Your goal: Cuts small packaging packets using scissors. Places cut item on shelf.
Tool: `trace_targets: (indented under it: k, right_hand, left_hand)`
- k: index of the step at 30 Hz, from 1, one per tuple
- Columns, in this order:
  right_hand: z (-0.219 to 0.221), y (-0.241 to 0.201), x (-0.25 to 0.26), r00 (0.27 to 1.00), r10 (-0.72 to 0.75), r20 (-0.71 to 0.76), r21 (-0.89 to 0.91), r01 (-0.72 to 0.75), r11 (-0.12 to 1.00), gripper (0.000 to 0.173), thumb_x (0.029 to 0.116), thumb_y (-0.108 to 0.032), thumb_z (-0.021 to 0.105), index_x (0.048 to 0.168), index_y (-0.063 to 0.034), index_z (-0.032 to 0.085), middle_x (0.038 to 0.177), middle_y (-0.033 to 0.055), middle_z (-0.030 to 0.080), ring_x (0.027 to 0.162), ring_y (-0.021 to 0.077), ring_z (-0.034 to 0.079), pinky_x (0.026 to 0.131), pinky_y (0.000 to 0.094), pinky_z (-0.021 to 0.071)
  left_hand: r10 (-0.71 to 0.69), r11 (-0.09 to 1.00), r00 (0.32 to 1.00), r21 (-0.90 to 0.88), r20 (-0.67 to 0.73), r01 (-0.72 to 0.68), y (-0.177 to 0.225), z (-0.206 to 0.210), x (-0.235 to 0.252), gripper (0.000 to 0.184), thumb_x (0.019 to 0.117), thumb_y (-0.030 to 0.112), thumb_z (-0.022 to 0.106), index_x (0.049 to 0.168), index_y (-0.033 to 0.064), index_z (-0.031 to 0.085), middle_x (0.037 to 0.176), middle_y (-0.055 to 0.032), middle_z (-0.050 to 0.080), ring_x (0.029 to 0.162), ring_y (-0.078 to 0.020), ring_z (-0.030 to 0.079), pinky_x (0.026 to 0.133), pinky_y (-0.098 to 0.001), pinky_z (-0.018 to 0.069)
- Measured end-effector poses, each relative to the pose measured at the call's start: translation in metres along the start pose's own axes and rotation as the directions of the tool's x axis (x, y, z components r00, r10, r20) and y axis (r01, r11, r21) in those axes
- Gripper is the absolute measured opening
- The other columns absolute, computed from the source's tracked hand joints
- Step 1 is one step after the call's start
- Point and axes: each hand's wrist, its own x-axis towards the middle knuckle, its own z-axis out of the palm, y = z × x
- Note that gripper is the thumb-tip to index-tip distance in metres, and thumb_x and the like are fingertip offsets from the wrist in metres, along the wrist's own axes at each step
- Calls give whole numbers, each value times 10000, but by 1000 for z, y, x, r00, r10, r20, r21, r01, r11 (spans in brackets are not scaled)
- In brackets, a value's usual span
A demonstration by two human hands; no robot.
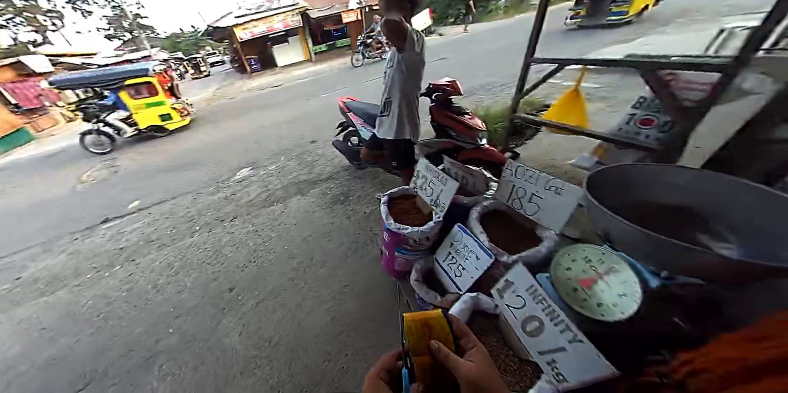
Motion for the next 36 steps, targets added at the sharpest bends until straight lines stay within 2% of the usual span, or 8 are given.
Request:
trace_targets:
  k: [4,10,15,22,26,28,31,36]
  right_hand:
    - [-7,-14,16,995,-95,-37,-1,95,995,618,829,45,675,1403,16,449,1186,80,711,1051,155,718,915,343,619]
    - [-20,-48,26,970,-243,25,-166,244,956,891,858,42,630,1597,14,134,1418,110,588,1205,148,656,1008,335,582]
    - [-20,-59,24,907,-371,-198,-254,318,913,820,843,98,612,1570,49,236,1293,95,680,1077,115,716,917,279,616]
    - [-26,-45,12,916,-286,-280,-363,175,915,667,857,-37,668,1486,2,450,1218,64,722,1033,112,728,892,282,622]
    - [-22,-36,2,887,-291,-357,-336,169,927,893,827,-156,751,1574,2,288,1149,74,729,947,105,739,829,286,632]
    - [-23,-28,-4,898,-302,-320,-293,210,933,997,811,-151,773,1596,18,183,1218,94,704,1029,126,726,887,309,625]
    - [-29,-20,-12,913,-272,-305,-243,201,949,824,860,-80,706,1567,0,290,1318,116,651,1104,153,700,924,318,614]
    - [-53,-44,-16,923,-209,-324,-135,174,975,691,881,2,615,1519,-8,350,1305,118,634,1061,157,704,897,333,620]
  left_hand:
    - [111,994,990,2,91,-111,4,2,30,453,854,-23,731,1284,-59,593,983,-52,768,852,-89,734,826,-307,618]
    - [131,984,979,-140,155,-110,39,15,73,456,859,16,729,1278,-47,560,987,-54,767,874,-111,741,827,-317,620]
    - [227,959,960,-209,164,-191,51,28,91,463,883,-35,704,1319,-46,547,947,-21,742,787,-47,694,722,-221,584]
    - [164,963,947,-252,278,-92,57,33,105,462,867,-34,711,1298,-30,546,932,-57,741,784,-83,705,734,-257,591]
    - [76,956,969,-294,234,-4,61,42,108,494,863,-36,692,1326,-41,520,919,-68,731,789,-107,712,750,-282,604]
    - [74,950,978,-311,193,-11,59,50,112,486,863,-18,695,1317,-40,521,913,-65,733,793,-104,714,753,-283,605]
    - [49,956,979,-293,199,11,58,61,118,494,856,-3,698,1315,-55,523,927,-90,728,802,-120,715,758,-294,608]
    - [100,993,925,-96,366,-70,62,65,127,464,884,31,696,1317,-47,548,911,-39,734,767,-77,692,708,-258,591]
